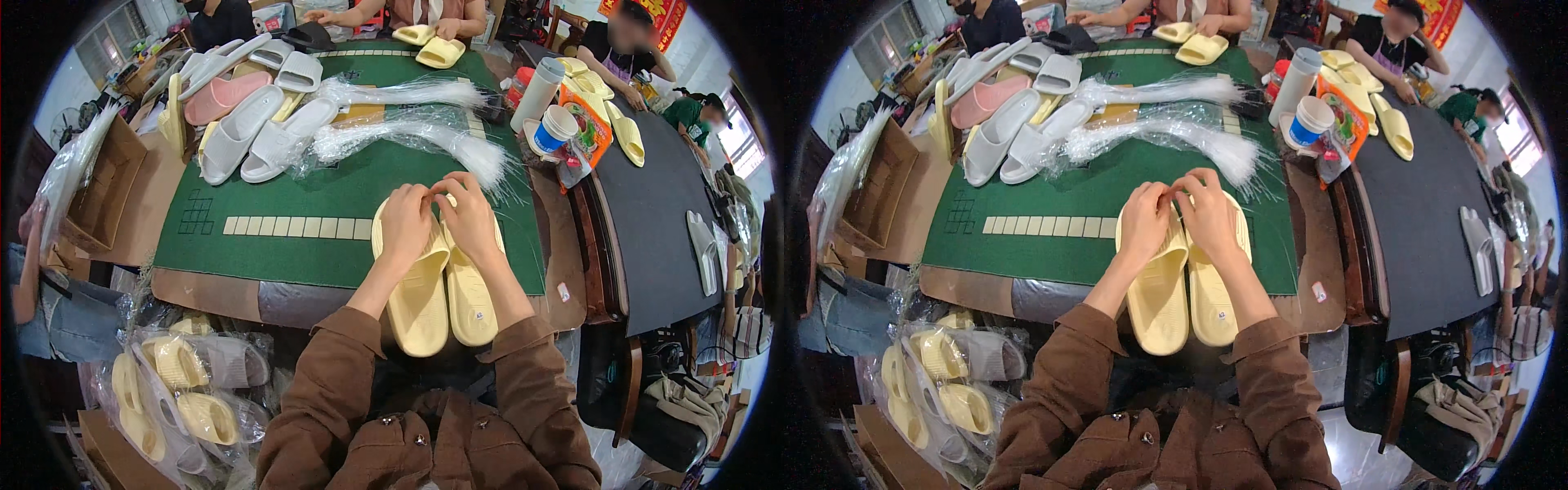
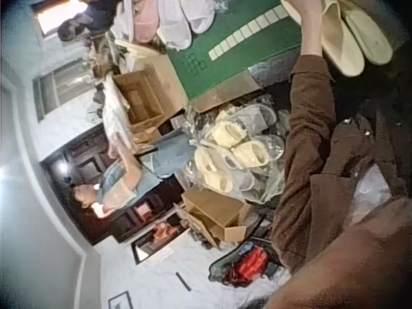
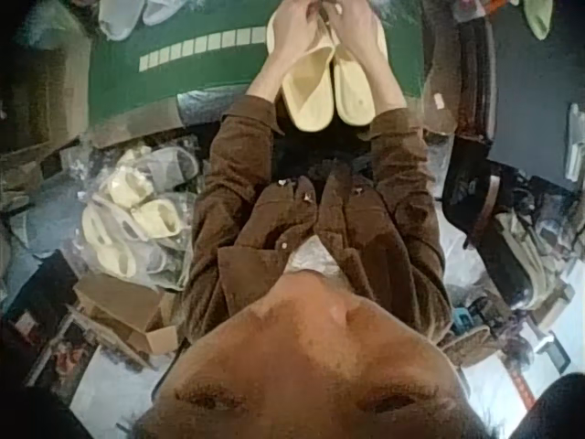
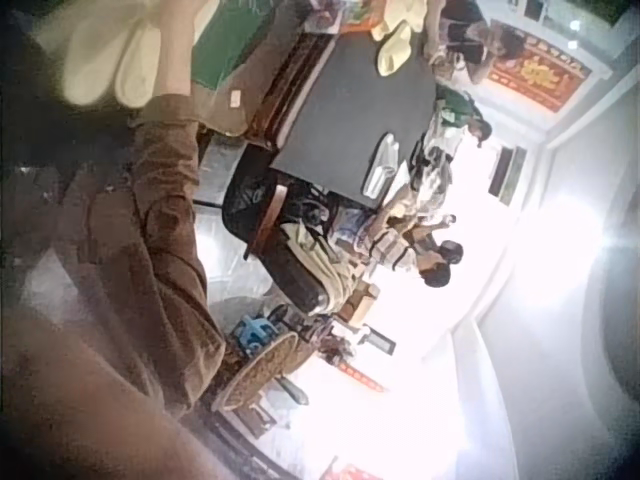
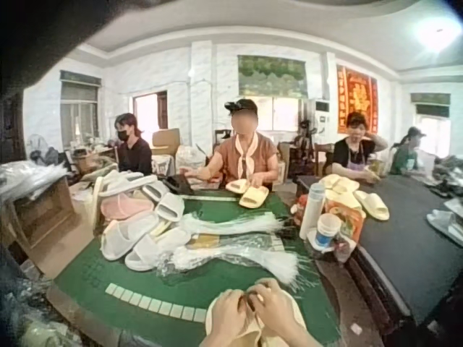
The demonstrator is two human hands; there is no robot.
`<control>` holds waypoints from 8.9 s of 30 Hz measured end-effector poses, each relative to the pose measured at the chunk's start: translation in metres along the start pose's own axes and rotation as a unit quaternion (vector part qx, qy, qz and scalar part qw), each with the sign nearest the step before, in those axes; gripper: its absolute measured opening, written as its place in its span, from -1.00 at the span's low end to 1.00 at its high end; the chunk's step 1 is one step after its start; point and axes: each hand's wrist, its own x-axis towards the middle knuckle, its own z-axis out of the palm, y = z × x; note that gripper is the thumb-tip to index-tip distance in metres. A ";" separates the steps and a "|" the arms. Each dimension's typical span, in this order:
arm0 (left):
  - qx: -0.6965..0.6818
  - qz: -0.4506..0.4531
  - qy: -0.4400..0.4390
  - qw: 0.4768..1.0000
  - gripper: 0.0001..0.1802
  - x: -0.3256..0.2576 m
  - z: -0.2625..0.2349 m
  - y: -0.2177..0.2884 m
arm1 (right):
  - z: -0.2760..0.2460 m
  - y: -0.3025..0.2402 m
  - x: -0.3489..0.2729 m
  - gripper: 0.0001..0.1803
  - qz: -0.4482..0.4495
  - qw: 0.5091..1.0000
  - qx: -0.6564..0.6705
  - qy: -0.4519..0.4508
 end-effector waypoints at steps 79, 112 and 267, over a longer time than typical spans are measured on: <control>-0.128 -0.097 -0.011 0.987 -0.84 0.004 -0.005 -0.004 | 0.009 0.016 -0.008 -0.88 0.087 0.993 0.057 0.058; -0.011 -0.016 -0.082 0.996 -0.85 -0.001 -0.006 0.011 | -0.355 0.084 -0.086 -0.60 0.310 0.918 -0.089 0.230; 0.245 0.041 -0.124 0.961 -0.39 -0.054 -0.032 0.044 | -0.026 -0.017 -0.013 -0.80 0.087 0.970 -0.220 -0.065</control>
